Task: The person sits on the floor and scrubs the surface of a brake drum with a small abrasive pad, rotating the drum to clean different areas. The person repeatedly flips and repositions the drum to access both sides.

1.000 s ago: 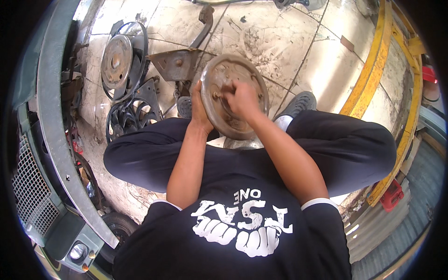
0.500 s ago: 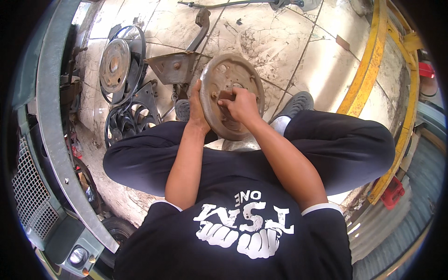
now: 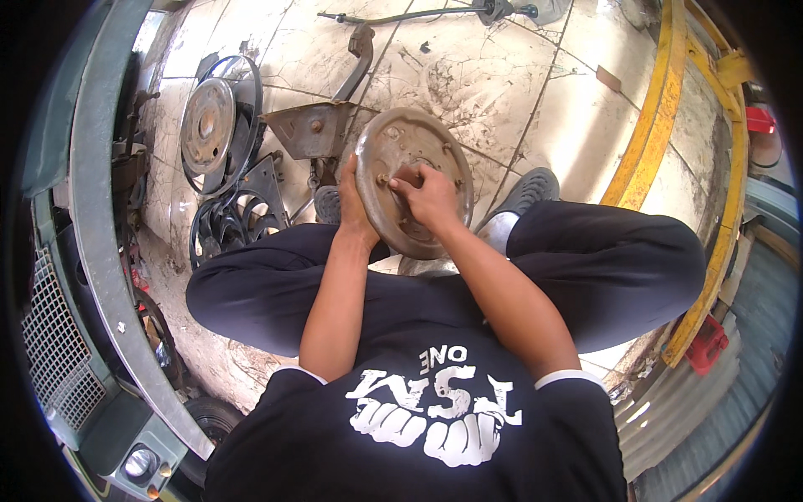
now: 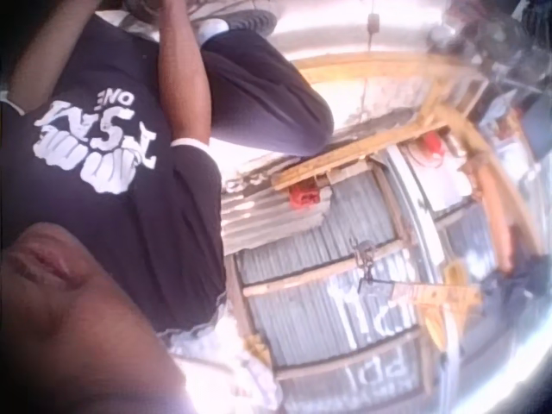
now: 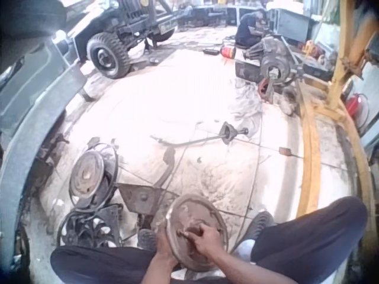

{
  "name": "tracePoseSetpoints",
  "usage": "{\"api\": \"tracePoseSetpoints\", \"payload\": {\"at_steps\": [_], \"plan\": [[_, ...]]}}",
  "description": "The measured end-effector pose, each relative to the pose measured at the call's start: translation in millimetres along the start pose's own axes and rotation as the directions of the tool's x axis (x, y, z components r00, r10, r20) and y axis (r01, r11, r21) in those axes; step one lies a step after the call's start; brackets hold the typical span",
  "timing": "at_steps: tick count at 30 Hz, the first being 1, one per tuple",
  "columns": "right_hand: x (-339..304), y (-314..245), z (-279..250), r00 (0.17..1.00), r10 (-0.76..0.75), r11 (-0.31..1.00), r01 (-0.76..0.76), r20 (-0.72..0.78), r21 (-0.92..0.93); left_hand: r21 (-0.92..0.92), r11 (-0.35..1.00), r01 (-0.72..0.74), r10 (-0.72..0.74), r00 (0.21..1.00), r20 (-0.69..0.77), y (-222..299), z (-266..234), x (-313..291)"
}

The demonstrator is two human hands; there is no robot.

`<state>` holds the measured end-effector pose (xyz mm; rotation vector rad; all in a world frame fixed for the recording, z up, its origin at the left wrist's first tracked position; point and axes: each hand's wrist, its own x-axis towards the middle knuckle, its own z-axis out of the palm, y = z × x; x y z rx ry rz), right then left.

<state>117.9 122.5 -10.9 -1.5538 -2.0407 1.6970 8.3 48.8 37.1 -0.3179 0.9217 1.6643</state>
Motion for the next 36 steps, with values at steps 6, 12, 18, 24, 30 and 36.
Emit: {"api": "tracePoseSetpoints", "payload": {"at_steps": [6,12,18,24,30,36], "plan": [[-1.4,-3.0,-4.4,0.998,-0.048,0.996,0.051,0.034,-0.076,-0.025,0.997,0.068,-0.067,0.997,0.045,0.5,-22.5,10.8],[-2.2,-9.6,-8.8,0.992,0.025,0.998,-0.016,-0.125,0.067,-0.015,0.999,0.035,-0.036,0.999,-0.026,-11.5,-10.2,-0.8],[28.1,-11.3,-25.6,0.986,-0.070,0.965,0.105,-0.151,0.239,-0.035,0.993,0.110,-0.109,0.994,0.025,-8.6,-11.3,2.8],[29.7,-45.3,-83.0,0.990,-0.090,0.946,0.119,-0.109,0.301,0.087,0.996,-0.036,0.029,0.997,0.073,-33.7,-11.0,2.2],[25.7,-33.9,-77.7,1.000,-0.005,0.878,0.012,-0.017,0.478,0.343,0.893,-0.292,0.261,0.956,0.134,-29.7,-19.5,10.5],[16.5,-40.8,-63.7,0.995,0.038,0.782,-0.090,0.096,0.617,0.387,0.896,-0.216,0.205,0.976,0.069,-2.8,-14.9,8.7]]}}
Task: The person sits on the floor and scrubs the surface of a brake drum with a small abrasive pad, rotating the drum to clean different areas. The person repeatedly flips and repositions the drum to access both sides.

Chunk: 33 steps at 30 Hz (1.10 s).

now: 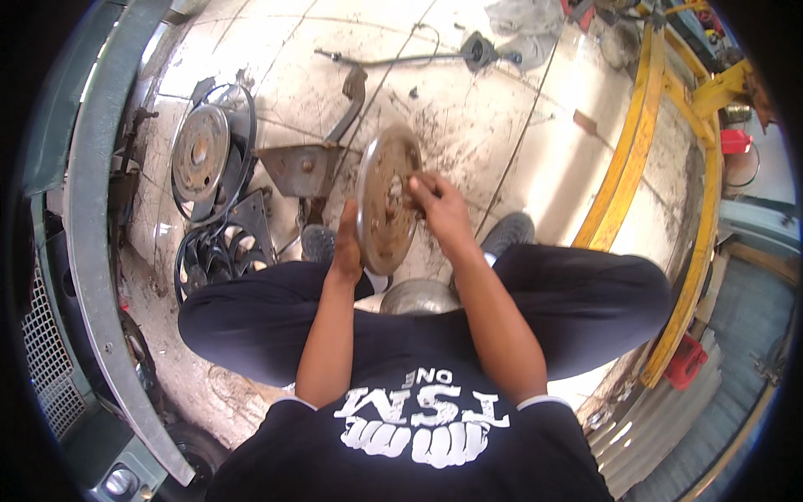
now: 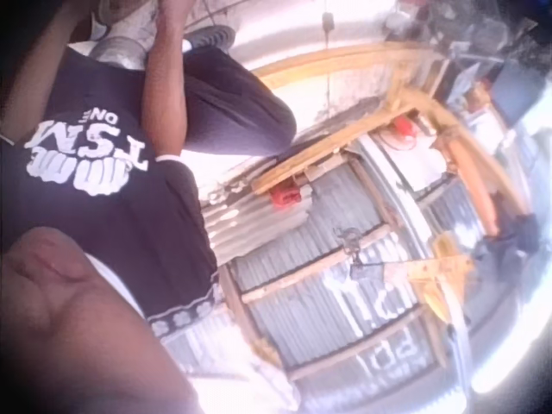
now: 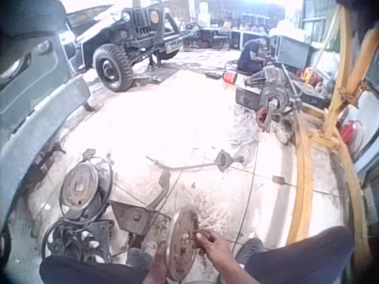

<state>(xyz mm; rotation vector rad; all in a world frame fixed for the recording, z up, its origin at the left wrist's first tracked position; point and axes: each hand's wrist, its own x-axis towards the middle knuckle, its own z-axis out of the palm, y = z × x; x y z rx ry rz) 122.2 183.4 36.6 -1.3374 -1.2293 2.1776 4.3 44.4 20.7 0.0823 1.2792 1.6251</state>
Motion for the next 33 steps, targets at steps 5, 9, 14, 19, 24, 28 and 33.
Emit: {"api": "tracePoseSetpoints", "payload": {"at_steps": [5,9,14,19,24,28,33], "plan": [[9.3,-4.9,-3.6,1.000,0.002,1.000,-0.002,0.016,0.020,0.206,0.961,0.186,-0.196,0.980,0.028,25.0,-18.9,25.3],[1.9,4.9,-4.1,1.000,0.009,1.000,-0.009,-0.026,-0.014,-0.025,0.954,0.298,-0.296,0.953,0.064,47.9,-17.8,28.5],[-3.8,-2.4,-2.3,0.998,0.018,1.000,-0.019,-0.057,-0.022,-0.116,0.940,0.322,-0.306,0.942,0.135,36.0,-46.3,29.8],[-9.5,-19.7,-3.4,0.997,-0.052,0.998,0.050,-0.051,-0.035,0.007,0.987,0.161,-0.160,0.971,0.176,11.2,-47.6,18.8],[-41.0,-45.2,-15.4,0.967,-0.174,0.984,0.163,-0.187,-0.071,0.193,0.981,-0.024,-0.023,0.971,0.239,9.2,-42.5,17.9],[-59.3,-69.5,-30.5,0.957,-0.210,0.975,0.188,-0.202,-0.121,0.179,0.984,-0.002,-0.026,0.987,0.157,19.7,-13.5,15.2],[-5.7,-11.9,-53.1,0.950,0.017,0.998,0.003,-0.310,0.065,0.263,0.964,-0.048,0.011,0.990,0.141,12.9,17.9,20.0]]}}
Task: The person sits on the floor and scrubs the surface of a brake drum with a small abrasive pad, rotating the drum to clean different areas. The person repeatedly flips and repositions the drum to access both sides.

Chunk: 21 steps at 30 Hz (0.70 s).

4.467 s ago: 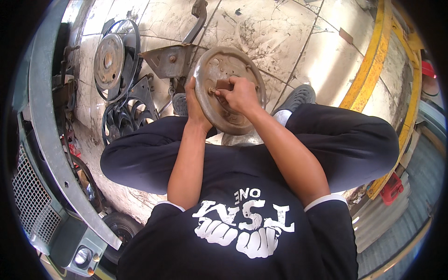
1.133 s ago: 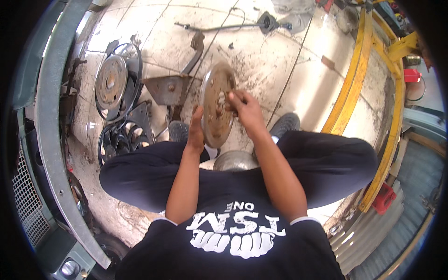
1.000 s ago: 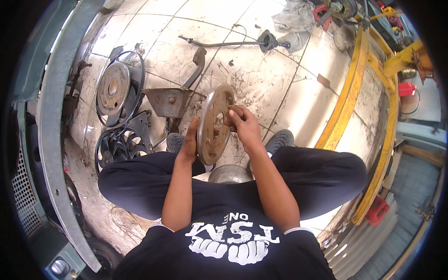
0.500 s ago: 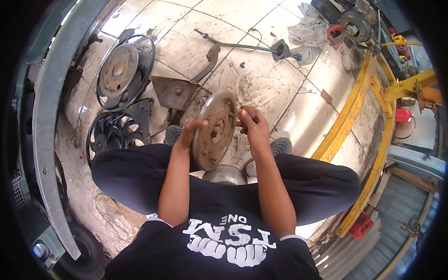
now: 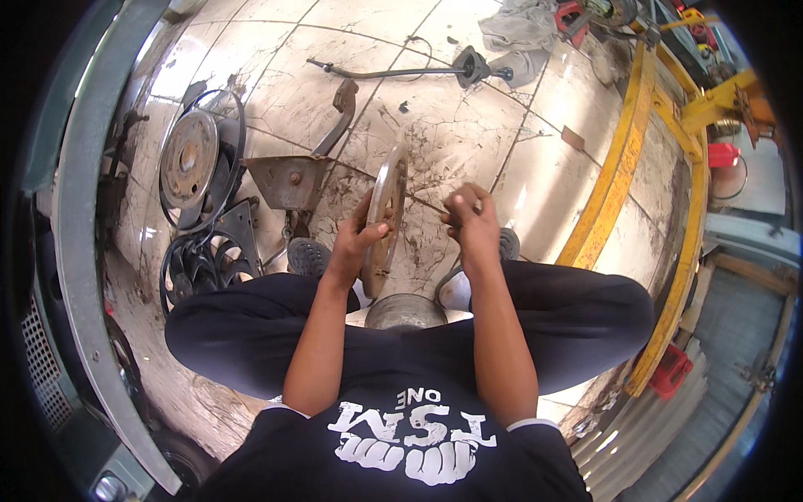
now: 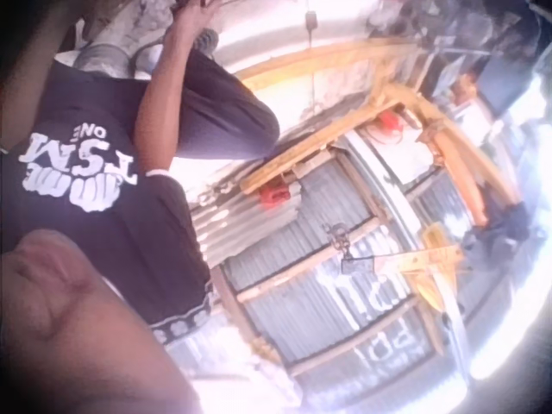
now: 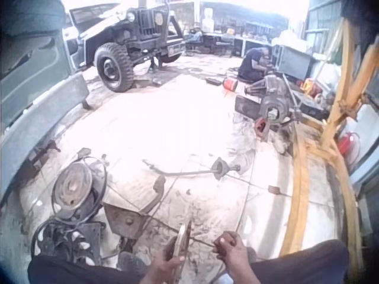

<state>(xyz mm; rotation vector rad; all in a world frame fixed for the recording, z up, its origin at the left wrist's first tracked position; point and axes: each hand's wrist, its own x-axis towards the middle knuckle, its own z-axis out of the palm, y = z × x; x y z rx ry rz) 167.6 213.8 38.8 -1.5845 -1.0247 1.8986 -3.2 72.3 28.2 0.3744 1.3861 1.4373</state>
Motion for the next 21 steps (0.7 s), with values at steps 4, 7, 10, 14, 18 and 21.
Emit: {"api": "tracePoseSetpoints", "payload": {"at_steps": [4,7,10,14,18,21], "plan": [[6.1,5.5,14.4,0.981,0.089,0.991,-0.105,0.173,0.083,-0.027,1.000,0.008,-0.008,1.000,-0.005,2.5,14.0,-3.8],[-4.5,2.1,21.2,0.962,0.084,0.986,-0.117,0.258,0.118,-0.158,0.986,0.054,-0.054,0.999,0.001,-1.0,9.6,-5.8],[-3.7,7.2,26.0,0.963,0.026,0.983,-0.074,0.268,0.170,-0.216,0.970,0.108,-0.112,0.994,-0.002,-3.4,0.4,-6.4],[1.2,14.7,25.6,0.959,0.014,0.980,-0.070,0.284,0.187,-0.236,0.968,0.082,-0.090,0.996,-0.024,1.2,3.0,-7.3],[-11.5,1.9,31.1,0.947,0.065,0.978,-0.123,0.313,0.170,-0.238,0.967,0.085,-0.112,0.989,-0.101,4.6,-1.6,-12.0],[-9.6,5.6,33.1,0.940,0.034,0.998,-0.052,0.339,0.043,-0.243,0.966,0.083,-0.120,0.982,-0.142,9.2,-5.9,-11.6]]}}
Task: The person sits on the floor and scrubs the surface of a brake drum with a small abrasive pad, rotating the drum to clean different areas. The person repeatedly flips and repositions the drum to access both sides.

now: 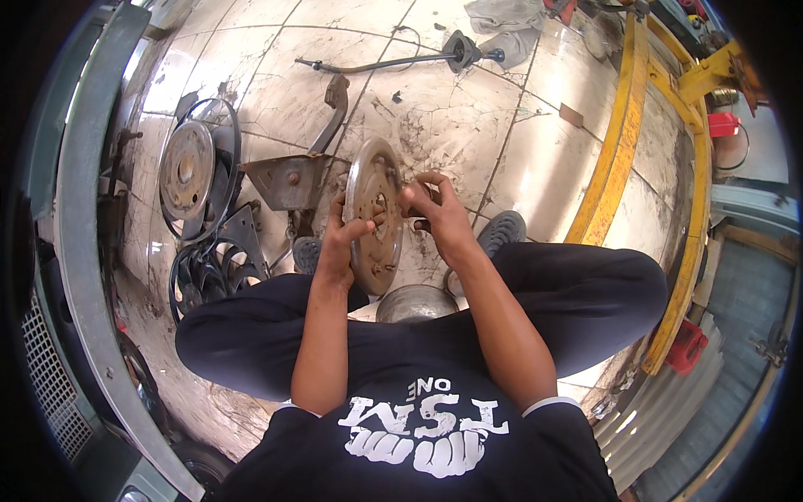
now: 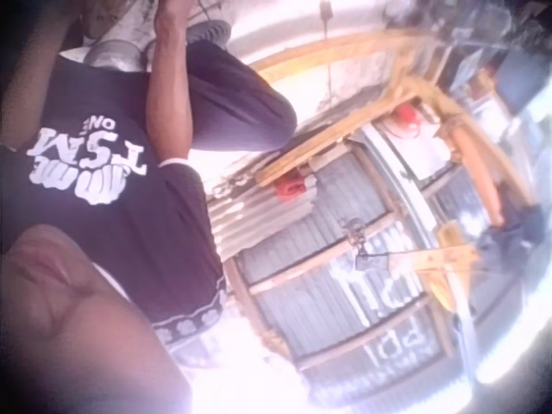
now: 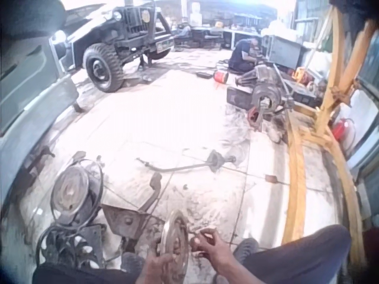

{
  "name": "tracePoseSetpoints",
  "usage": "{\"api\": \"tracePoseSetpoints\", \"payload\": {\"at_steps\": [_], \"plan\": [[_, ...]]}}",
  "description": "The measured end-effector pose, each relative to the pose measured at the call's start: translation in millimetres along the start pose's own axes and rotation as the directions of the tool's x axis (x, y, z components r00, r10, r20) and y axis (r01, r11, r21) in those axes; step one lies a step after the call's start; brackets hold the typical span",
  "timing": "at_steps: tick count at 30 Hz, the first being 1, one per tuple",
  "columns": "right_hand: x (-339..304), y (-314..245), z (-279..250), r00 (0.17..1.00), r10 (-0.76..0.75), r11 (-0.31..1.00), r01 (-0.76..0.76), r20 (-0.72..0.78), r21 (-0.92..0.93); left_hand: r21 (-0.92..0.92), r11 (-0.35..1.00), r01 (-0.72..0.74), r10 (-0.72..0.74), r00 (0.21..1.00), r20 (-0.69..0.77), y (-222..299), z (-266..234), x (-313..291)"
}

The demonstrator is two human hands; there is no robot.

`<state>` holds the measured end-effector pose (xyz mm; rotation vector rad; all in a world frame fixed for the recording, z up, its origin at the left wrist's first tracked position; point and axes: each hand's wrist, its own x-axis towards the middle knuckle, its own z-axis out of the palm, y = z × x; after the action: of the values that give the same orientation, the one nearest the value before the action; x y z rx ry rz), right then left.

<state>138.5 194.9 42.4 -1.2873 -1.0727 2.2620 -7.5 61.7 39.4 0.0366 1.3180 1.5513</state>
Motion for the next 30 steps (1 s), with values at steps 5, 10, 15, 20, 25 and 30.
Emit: {"api": "tracePoseSetpoints", "payload": {"at_steps": [5,10,15,20,25,30], "plan": [[-8.3,4.2,6.0,0.999,-0.046,0.998,0.045,-0.023,-0.043,-0.055,0.997,0.044,-0.048,0.996,-0.070,4.0,-1.9,-4.5],[-6.1,4.2,7.8,0.999,-0.045,0.999,0.044,-0.018,-0.011,-0.019,1.000,0.017,-0.019,0.994,-0.104,-0.7,1.4,-0.7],[1.5,23.4,8.5,0.993,-0.045,0.999,0.048,-0.111,0.019,-0.222,0.963,0.153,-0.157,0.988,-0.003,8.5,-20.4,4.5],[13.1,28.7,10.1,0.990,-0.043,0.994,0.056,-0.131,0.092,-0.302,0.945,0.123,-0.155,0.984,-0.085,28.7,-12.1,-2.2],[14.1,27.2,10.2,0.991,-0.041,0.995,0.028,0.131,0.095,-0.328,0.939,0.107,-0.139,0.987,-0.075,26.2,-18.0,5.9],[8.8,24.8,19.4,0.978,0.114,0.983,-0.136,0.174,0.122,-0.314,0.942,0.119,-0.131,0.991,-0.016,18.7,-15.6,7.2]]}}
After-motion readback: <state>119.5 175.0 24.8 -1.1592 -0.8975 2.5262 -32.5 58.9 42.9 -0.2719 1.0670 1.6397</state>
